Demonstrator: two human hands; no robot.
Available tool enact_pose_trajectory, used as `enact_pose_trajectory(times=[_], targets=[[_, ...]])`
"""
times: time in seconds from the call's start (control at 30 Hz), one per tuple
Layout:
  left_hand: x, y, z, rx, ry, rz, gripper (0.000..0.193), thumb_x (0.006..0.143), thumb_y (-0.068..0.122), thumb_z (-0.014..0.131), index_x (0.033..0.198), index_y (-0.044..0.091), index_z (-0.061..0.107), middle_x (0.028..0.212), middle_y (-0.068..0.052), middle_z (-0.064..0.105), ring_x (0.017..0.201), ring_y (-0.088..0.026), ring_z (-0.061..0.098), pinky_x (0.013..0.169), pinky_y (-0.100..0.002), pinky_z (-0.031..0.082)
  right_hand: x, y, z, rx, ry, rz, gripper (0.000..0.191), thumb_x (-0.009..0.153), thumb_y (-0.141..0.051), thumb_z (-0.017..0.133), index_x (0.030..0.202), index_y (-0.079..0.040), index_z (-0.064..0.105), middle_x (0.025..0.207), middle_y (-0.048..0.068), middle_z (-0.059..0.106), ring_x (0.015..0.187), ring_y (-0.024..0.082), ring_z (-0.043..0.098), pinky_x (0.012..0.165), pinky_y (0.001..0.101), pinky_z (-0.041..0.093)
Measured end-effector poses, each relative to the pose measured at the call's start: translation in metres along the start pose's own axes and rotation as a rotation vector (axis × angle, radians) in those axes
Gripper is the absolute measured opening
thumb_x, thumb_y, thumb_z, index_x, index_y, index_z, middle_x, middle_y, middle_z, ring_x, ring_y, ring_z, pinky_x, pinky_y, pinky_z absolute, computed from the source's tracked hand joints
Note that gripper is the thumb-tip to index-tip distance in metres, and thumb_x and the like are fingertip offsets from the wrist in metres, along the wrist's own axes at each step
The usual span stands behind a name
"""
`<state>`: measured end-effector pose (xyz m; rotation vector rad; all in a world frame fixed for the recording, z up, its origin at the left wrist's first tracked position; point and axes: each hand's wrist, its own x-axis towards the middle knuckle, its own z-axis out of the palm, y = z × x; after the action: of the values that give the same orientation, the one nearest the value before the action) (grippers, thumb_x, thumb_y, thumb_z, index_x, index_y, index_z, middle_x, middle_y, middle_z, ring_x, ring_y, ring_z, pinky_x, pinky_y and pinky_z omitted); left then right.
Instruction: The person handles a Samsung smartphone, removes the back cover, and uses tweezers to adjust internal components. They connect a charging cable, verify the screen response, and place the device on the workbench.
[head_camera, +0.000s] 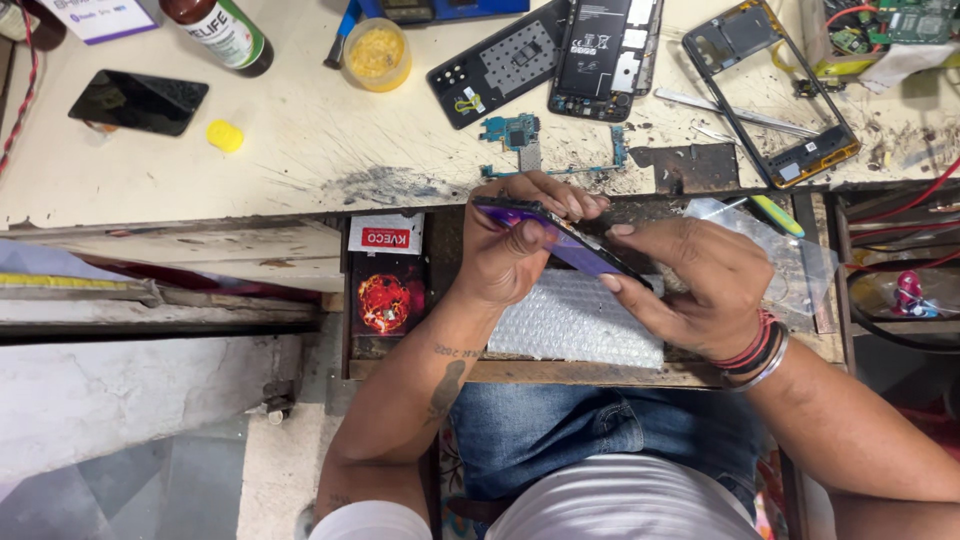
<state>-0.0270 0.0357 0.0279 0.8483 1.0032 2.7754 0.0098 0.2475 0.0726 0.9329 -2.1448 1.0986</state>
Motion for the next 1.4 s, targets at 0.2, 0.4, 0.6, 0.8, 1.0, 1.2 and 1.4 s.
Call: enact_pose_trajectory(times=[0.2,0.4,0.6,0.8,1.0,1.2,1.4], targets=[[-0.002,-0.004,0.003,0.016,0.026,-0.017,0.028,0.093,0.023,0.084,0.105,0.0,0.072,0.1,-0.013,0.071,0.104,-0.027,0.071,0.108,-0.052,0.053,-0.002,0.0,0.006,0.01,0.048,-0.051,0.033,0.083,-0.01,0.09,0.11,-0.001,0.074,0.098,0.013,0.074,0.087,0.027,0.075,0.077,0.0344,0.059],[-0.002,-0.007,0.002,0.015,0.023,-0.015,0.027,0.094,0.022,0.083,0.105,0.001,0.072,0.099,-0.013,0.072,0.103,-0.026,0.071,0.106,-0.052,0.054,-0.006,-0.004,0.008,-0.087,0.05,-0.054,0.032,0.082,-0.009,0.091,0.11,-0.006,0.076,0.096,0.012,0.075,0.082,0.025,0.074,0.07,0.0341,0.057],[-0.002,-0.006,0.002,0.028,0.029,-0.014,0.026,0.094,0.022,0.083,0.104,0.001,0.071,0.099,-0.013,0.072,0.103,-0.026,0.071,0.106,-0.052,0.055,-0.008,-0.005,0.011,-0.135,0.079,-0.072,0.032,0.083,-0.008,0.091,0.112,-0.007,0.076,0.095,0.011,0.074,0.078,0.023,0.073,0.066,0.0327,0.056],[-0.004,-0.005,0.004,0.039,0.034,-0.011,0.026,0.094,0.022,0.083,0.104,0.002,0.071,0.098,-0.013,0.071,0.103,-0.025,0.071,0.105,-0.051,0.055,-0.009,-0.006,0.011,-0.153,0.079,-0.061,0.033,0.083,-0.007,0.091,0.113,-0.007,0.076,0.095,0.011,0.073,0.076,0.022,0.071,0.065,0.0324,0.055],[-0.003,-0.006,0.004,0.043,0.048,-0.018,0.026,0.095,0.022,0.083,0.104,0.001,0.07,0.099,-0.013,0.071,0.103,-0.026,0.071,0.104,-0.051,0.055,-0.008,-0.006,0.012,-0.165,0.091,-0.073,0.032,0.084,-0.006,0.091,0.113,-0.008,0.077,0.096,0.01,0.073,0.076,0.022,0.071,0.065,0.0329,0.055],[-0.004,-0.006,0.004,0.034,0.05,-0.018,0.027,0.095,0.022,0.083,0.104,0.001,0.07,0.1,-0.013,0.071,0.103,-0.026,0.071,0.104,-0.051,0.055,-0.01,-0.007,0.013,-0.158,0.086,-0.052,0.032,0.084,-0.005,0.09,0.113,-0.009,0.077,0.098,0.01,0.074,0.077,0.022,0.072,0.065,0.0326,0.055],[-0.003,-0.011,0.003,0.013,0.066,-0.009,0.028,0.096,0.024,0.082,0.103,0.0,0.07,0.1,-0.015,0.07,0.102,-0.025,0.07,0.104,-0.053,0.055,-0.013,-0.006,0.019,-0.145,0.101,-0.021,0.033,0.085,-0.005,0.09,0.115,-0.009,0.077,0.101,0.01,0.073,0.08,0.022,0.073,0.068,0.033,0.057]])
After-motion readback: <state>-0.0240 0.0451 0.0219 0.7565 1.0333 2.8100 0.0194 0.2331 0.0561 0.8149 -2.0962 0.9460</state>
